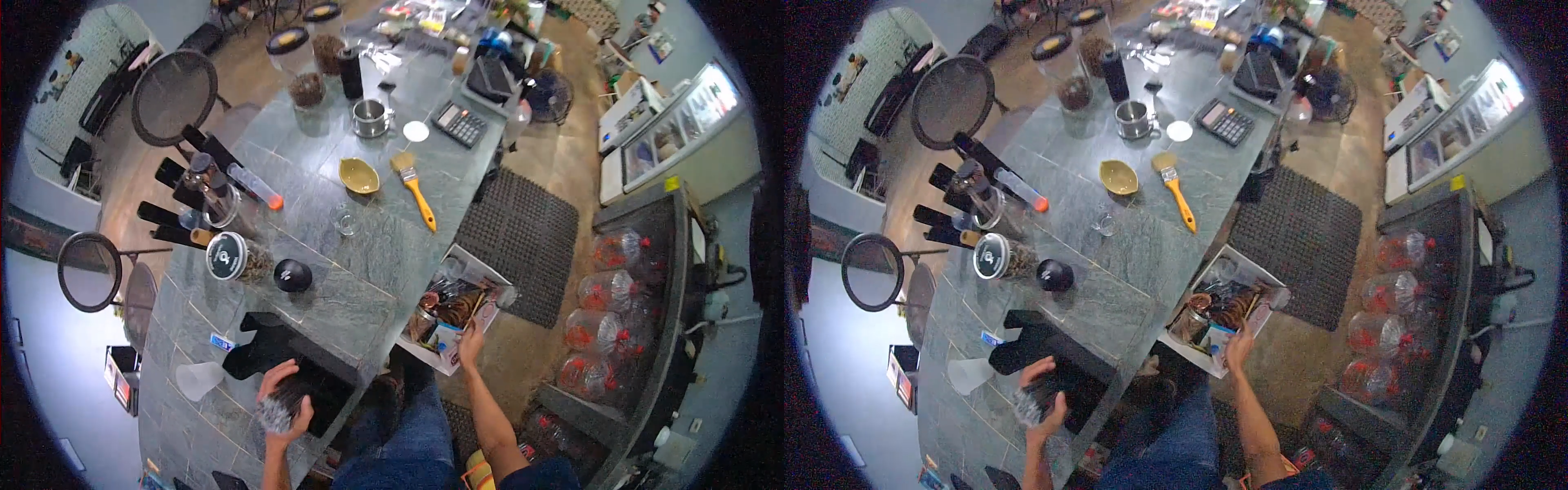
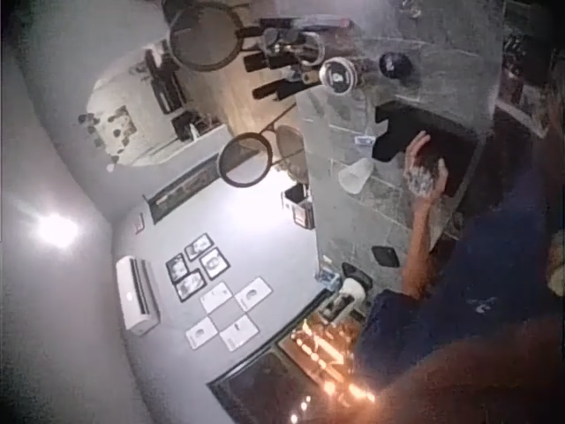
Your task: Assembling and inspecting small mechanical components, possibly for coffee equipment, on a tiled counter.
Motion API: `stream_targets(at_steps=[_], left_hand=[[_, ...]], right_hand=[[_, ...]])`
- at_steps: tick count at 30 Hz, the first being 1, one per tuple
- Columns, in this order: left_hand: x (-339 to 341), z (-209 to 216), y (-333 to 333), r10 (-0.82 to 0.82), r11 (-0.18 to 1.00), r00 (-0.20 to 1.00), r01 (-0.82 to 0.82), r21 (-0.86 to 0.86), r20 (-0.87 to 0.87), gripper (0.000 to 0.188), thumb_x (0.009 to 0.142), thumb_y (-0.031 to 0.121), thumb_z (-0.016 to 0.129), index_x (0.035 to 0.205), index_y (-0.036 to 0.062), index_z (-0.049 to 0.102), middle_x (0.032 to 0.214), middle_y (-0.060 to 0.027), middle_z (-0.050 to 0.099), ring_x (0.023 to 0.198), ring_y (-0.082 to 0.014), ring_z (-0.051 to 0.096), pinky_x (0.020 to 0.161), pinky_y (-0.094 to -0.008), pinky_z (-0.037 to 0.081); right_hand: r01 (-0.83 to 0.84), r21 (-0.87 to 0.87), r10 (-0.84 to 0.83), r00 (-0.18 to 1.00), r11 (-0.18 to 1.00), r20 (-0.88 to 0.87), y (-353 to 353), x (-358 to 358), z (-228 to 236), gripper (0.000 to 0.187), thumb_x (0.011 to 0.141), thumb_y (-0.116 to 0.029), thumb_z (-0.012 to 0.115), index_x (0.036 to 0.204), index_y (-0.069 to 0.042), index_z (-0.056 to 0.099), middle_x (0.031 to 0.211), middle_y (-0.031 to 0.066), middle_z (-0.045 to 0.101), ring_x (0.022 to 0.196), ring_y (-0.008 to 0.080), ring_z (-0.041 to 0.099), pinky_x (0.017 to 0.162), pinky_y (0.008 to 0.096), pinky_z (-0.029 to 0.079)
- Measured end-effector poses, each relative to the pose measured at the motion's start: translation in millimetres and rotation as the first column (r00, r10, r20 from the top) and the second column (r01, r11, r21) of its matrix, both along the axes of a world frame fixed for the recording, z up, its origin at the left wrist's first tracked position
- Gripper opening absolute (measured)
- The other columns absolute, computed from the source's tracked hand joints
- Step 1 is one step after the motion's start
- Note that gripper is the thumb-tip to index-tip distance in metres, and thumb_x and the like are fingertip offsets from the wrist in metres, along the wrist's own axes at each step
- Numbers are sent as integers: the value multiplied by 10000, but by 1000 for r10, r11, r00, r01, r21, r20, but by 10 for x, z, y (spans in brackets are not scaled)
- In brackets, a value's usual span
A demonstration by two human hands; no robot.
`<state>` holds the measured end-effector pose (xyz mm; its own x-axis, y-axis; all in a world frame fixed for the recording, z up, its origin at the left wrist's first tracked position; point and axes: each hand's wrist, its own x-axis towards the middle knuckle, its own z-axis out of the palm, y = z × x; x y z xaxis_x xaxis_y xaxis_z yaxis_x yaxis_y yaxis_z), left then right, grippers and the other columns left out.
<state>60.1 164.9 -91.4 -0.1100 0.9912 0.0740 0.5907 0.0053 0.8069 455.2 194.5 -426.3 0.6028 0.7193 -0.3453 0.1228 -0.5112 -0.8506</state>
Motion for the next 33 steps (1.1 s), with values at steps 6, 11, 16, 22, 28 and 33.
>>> stream_targets(at_steps=[6, 11, 16, 22, 28, 33], left_hand=[[96, -219, 28, 40, 999, 999, -41, -31, -21, 593, 828, 291, 754, 1313, 5, 567, 1216, -186, 655, 1192, -366, 650, 1062, -486, 498], [202, -206, 70, 69, 993, 997, -64, -99, 42, 718, 885, 379, 746, 1420, 28, 420, 1210, -198, 565, 1217, -357, 591, 1107, -503, 438], [191, -227, 29, 76, 996, 996, -73, -59, 49, 698, 877, 322, 725, 1422, 24, 406, 1192, -184, 542, 1177, -350, 589, 1092, -517, 451], [57, -140, 20, 23, 992, 999, -20, -121, 23, 642, 856, 256, 713, 1384, 19, 438, 1196, -181, 566, 1189, -348, 608, 1095, -499, 466], [49, -118, 23, -17, 993, 999, 21, -114, 34, 644, 845, 232, 713, 1389, -2, 457, 1230, -195, 590, 1201, -348, 620, 1099, -483, 468], [152, -160, 122, 52, 996, 998, -49, -68, 30, 558, 819, 263, 743, 1277, -7, 573, 1181, -194, 683, 1143, -361, 677, 1041, -473, 520]], right_hand=[[-151, -548, 450, 762, 823, 466, 218, 952, -1339, 322, 950, -216, 636, 1215, -51, 714, 1028, 276, 738, 923, 475, 714, 800, 531, 575], [-240, -489, 500, 696, 838, 516, 236, 1298, -1798, 270, 939, -262, 655, 1139, -98, 733, 960, 223, 752, 912, 469, 715, 793, 540, 559], [-2, -480, 312, 762, 877, 568, 324, 1130, -1841, 368, 901, -367, 707, 1089, -51, 716, 1001, 270, 741, 966, 502, 700, 807, 577, 538], [-331, -372, 468, 799, 867, 379, 397, 1048, -1717, 373, 886, -330, 721, 1055, 2, 709, 1049, 283, 736, 1002, 495, 700, 834, 567, 543], [-164, -666, 495, 798, 727, 344, 548, 1066, -1653, 345, 883, -300, 722, 1056, -1, 724, 1058, 253, 747, 1018, 490, 701, 859, 554, 545], [-48, -412, 304, 753, 910, 584, 497, 1371, -1394, 327, 909, -234, 722, 1130, 5, 693, 1008, 244, 743, 971, 465, 712, 862, 511, 550]])
